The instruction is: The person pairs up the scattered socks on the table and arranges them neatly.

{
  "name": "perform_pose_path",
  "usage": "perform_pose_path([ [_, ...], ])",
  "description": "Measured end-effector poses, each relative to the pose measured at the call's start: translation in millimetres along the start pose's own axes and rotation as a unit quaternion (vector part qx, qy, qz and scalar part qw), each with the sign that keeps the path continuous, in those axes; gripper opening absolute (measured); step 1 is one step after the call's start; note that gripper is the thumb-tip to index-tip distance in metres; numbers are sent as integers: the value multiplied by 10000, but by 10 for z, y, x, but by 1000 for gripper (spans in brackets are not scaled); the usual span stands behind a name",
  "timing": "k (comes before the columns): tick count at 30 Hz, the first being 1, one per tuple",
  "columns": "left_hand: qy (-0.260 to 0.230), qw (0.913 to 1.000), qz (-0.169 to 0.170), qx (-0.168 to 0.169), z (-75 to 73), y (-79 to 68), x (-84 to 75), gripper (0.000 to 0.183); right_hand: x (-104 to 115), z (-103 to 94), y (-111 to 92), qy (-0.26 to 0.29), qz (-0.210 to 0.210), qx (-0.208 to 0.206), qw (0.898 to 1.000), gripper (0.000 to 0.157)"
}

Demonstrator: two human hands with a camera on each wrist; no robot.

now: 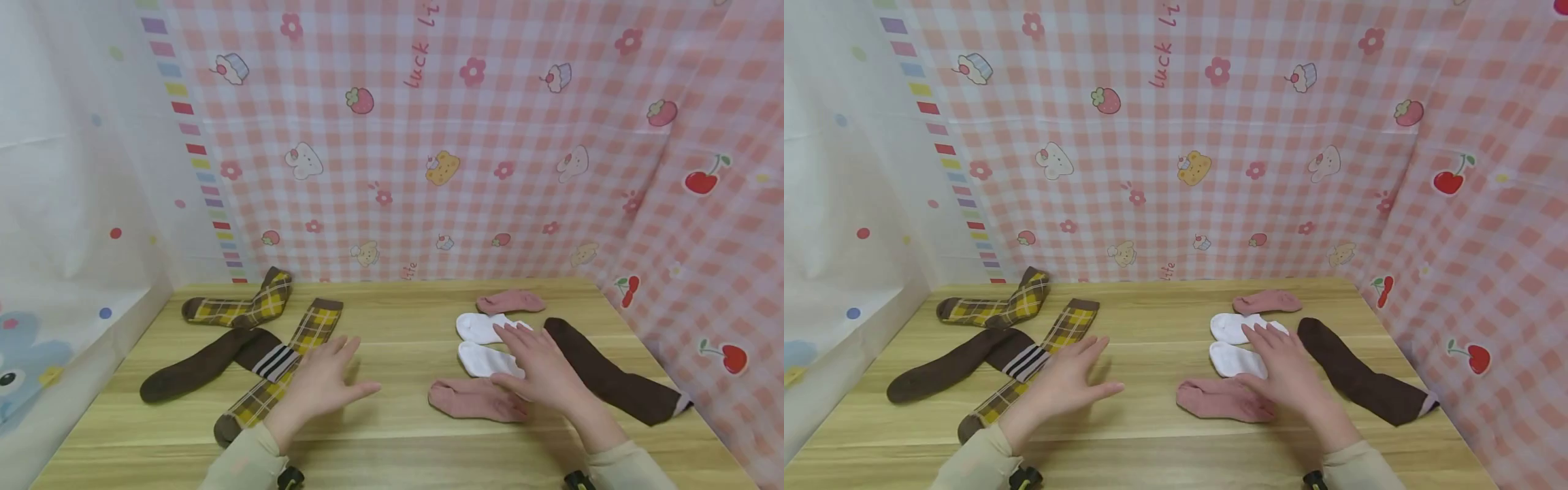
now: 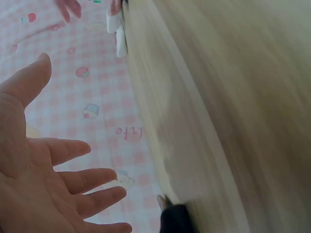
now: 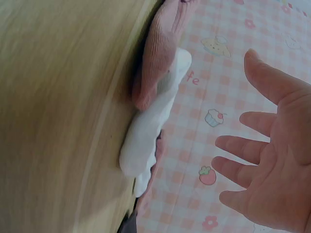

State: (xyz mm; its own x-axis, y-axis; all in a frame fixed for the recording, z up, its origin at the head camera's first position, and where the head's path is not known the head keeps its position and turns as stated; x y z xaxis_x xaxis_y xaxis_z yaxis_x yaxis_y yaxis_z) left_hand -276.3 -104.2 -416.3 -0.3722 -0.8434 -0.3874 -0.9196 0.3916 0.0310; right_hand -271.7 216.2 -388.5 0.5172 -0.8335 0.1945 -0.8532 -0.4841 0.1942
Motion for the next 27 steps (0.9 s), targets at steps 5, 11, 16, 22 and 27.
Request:
perform_pose_path([
  [5,-86,9996,202,-198,0,43,-117,90,-37,-80,-45,112,84,-60,9999,80],
  [11,-383,9986,337,-120,28,99,-234,91,-79,-114,-100,74,-9,-228,9997,79],
  [16,-654,9969,434,52,72,140,-320,91,-100,-122,-148,16,50,-236,9997,75],
  [22,-915,9943,519,160,121,153,-398,90,-131,-116,-193,269,189,-123,9994,66],
  [27,-1152,9917,465,346,191,166,-438,89,-172,-82,-262,553,345,19,9979,60],
])
Point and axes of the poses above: each hand's wrist, its own y-axis towards the middle knuckle, its own z-axis out of the palm, x = y × z, the point moved 8 cm from there along y, towards the middle knuckle, and after that the axes turned 8 degrees about x, right-handed, at the moved point
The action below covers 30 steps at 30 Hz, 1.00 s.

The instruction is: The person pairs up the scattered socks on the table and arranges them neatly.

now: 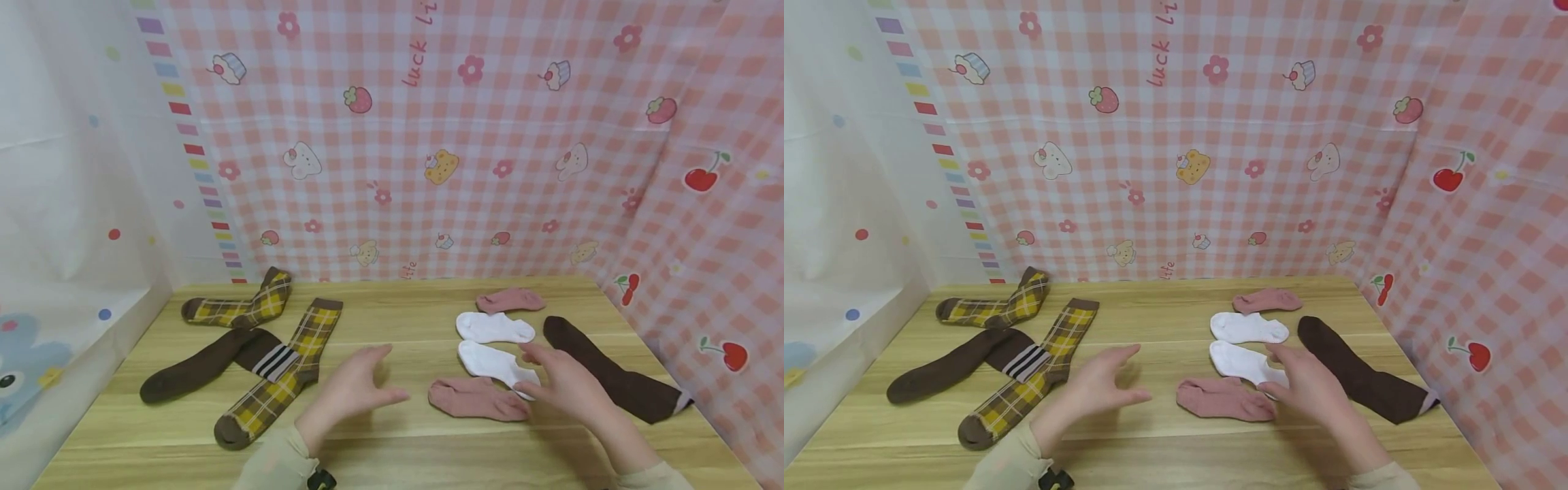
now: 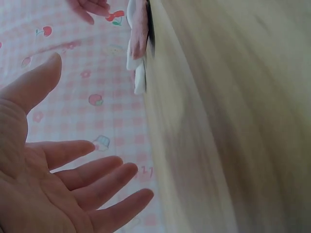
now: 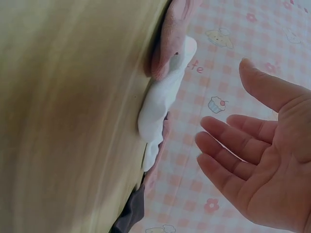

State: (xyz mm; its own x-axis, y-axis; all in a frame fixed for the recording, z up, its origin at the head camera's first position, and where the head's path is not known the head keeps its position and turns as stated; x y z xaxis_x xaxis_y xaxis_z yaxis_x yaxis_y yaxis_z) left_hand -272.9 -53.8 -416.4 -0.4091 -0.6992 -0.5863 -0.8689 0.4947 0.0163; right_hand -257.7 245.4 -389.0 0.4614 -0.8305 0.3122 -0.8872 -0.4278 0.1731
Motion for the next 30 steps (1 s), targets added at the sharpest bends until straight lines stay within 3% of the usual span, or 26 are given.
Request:
perform_pose_path([
  [9,-76,9999,62,120,146,57,-69,86,-114,172,-97,576,320,457,9968,51],
  [19,-237,9987,395,209,295,148,-206,83,-123,280,-152,843,188,658,9941,29],
  [24,-706,9970,275,169,347,182,-214,77,-144,317,-165,854,413,788,9924,26],
  [30,-1619,9865,41,253,411,230,-187,69,-175,362,-168,841,830,1017,9878,29],
])
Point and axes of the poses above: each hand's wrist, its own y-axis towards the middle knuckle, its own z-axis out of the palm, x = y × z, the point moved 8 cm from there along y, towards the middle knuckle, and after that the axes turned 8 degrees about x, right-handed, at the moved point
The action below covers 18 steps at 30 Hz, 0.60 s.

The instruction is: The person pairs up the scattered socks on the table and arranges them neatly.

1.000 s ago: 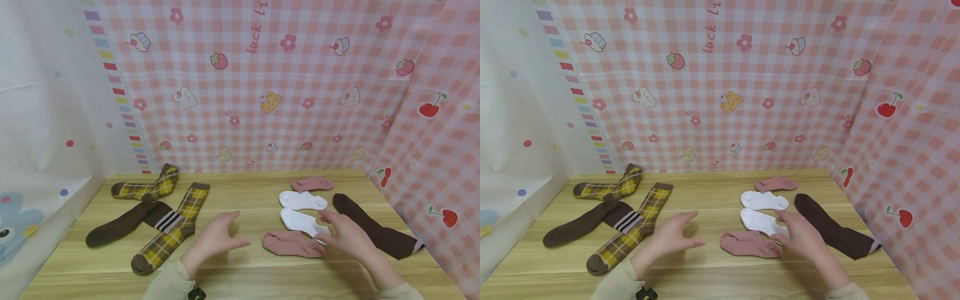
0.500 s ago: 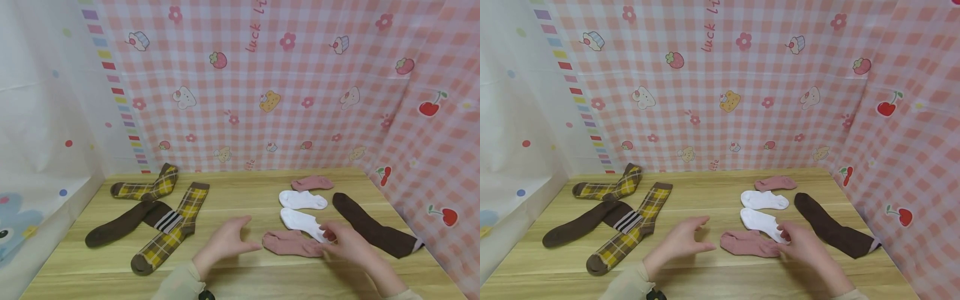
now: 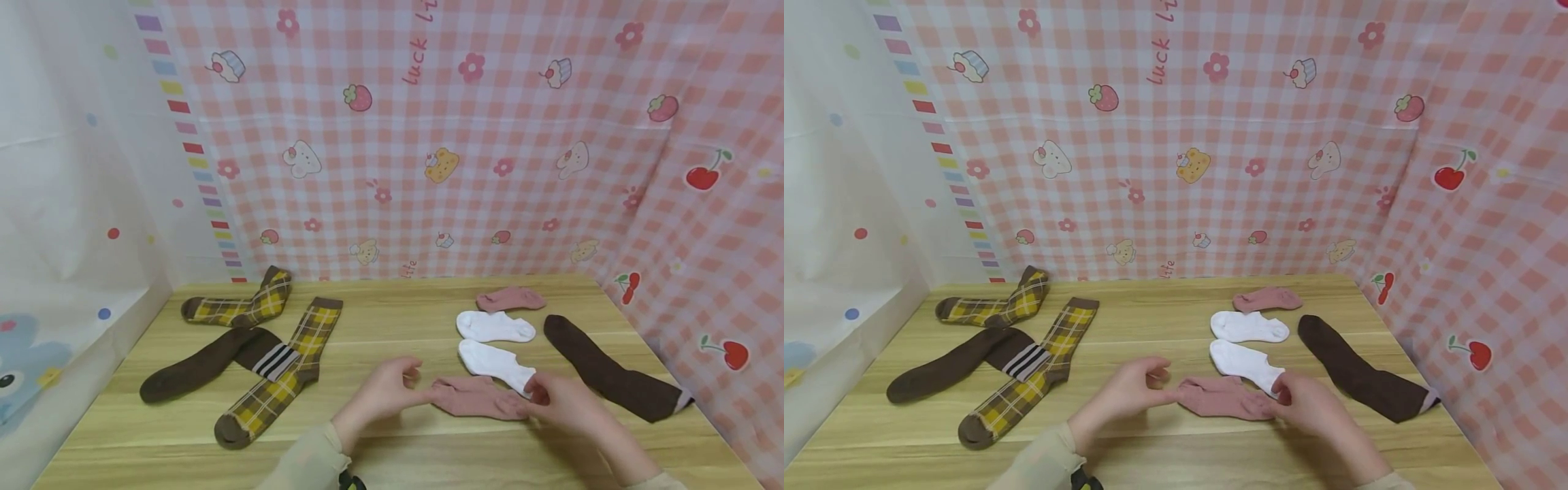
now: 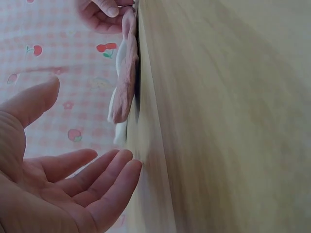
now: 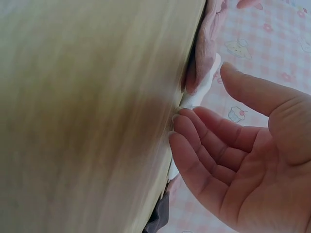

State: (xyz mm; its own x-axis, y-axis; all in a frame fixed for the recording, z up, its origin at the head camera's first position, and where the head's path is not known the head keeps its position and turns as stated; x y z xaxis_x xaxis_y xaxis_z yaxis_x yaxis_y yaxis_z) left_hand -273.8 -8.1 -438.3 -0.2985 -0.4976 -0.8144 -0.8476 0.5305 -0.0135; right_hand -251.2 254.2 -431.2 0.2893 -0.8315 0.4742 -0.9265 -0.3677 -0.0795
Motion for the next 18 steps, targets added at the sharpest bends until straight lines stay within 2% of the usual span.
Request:
perform_pose_path([
  [8,-664,9973,-260,161,97,85,64,57,-22,21,40,-11,392,135,9991,27],
  [12,-1171,9919,-431,250,153,113,75,50,-23,36,71,-14,454,209,9987,27],
  [18,-1583,9851,-628,257,213,162,109,43,-44,73,116,26,514,263,9983,23],
])
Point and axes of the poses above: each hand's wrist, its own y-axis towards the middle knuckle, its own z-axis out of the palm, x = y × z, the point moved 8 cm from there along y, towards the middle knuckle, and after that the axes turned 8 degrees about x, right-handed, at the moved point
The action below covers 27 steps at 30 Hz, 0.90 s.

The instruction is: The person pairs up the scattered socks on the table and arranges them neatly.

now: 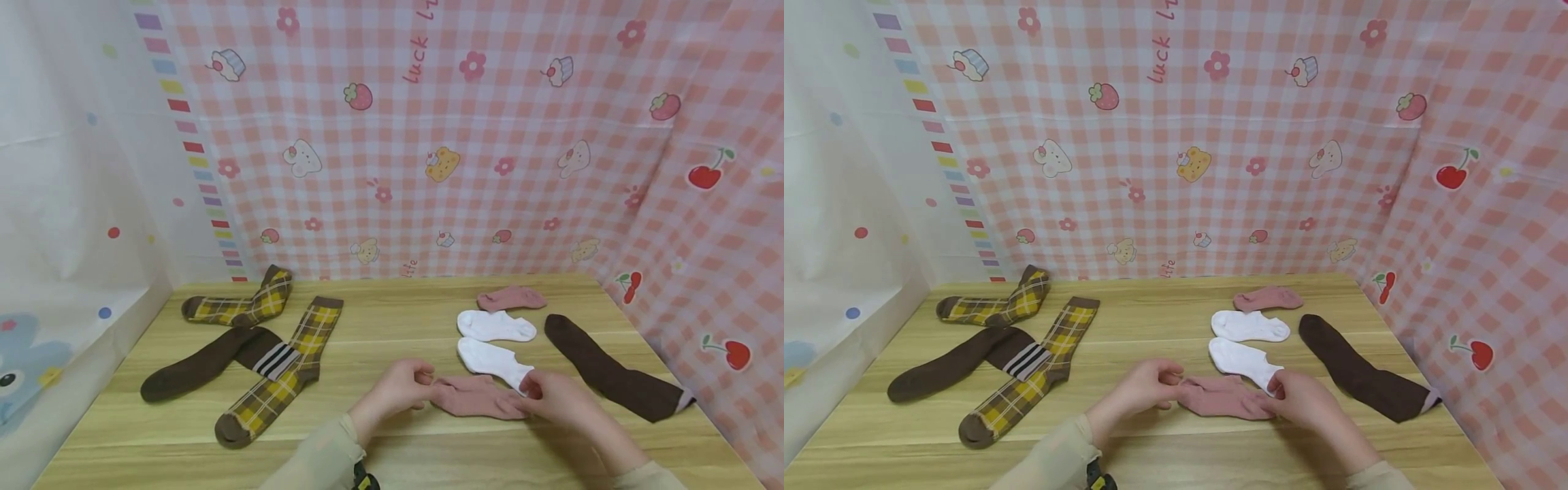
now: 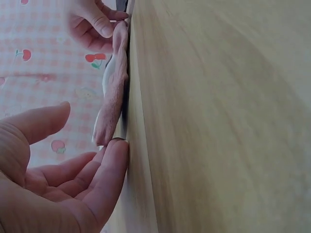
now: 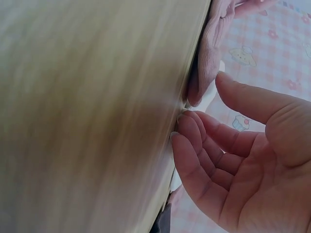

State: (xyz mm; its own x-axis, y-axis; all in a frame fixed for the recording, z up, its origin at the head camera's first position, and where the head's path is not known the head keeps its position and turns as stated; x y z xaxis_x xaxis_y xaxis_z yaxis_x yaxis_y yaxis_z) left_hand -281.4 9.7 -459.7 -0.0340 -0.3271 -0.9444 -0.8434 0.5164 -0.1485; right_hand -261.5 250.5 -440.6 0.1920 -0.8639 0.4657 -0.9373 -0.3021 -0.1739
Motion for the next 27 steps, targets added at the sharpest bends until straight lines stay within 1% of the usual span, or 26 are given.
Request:
perform_pose_path([
  [4,-173,9998,51,-23,24,16,4,39,18,12,8,68,-26,26,10000,24],
  [10,9,9997,248,-40,62,23,-15,26,54,34,13,169,-190,85,9996,26],
  [15,-111,9988,476,-48,101,35,-24,12,56,59,16,153,-231,93,9996,28],
  [17,-97,9984,550,-74,106,37,-32,9,58,63,15,167,-255,78,9995,28],
  [21,209,9975,643,-214,89,22,-67,7,70,66,10,250,-307,111,9992,25],
  [23,338,9968,674,-275,79,14,-85,6,72,70,12,264,-265,172,9992,23],
  [25,359,9963,715,-316,72,4,-104,6,77,78,14,242,-248,250,9991,20],
  [27,249,9965,735,-316,73,-1,-113,5,90,85,15,172,-308,316,9989,18],
])
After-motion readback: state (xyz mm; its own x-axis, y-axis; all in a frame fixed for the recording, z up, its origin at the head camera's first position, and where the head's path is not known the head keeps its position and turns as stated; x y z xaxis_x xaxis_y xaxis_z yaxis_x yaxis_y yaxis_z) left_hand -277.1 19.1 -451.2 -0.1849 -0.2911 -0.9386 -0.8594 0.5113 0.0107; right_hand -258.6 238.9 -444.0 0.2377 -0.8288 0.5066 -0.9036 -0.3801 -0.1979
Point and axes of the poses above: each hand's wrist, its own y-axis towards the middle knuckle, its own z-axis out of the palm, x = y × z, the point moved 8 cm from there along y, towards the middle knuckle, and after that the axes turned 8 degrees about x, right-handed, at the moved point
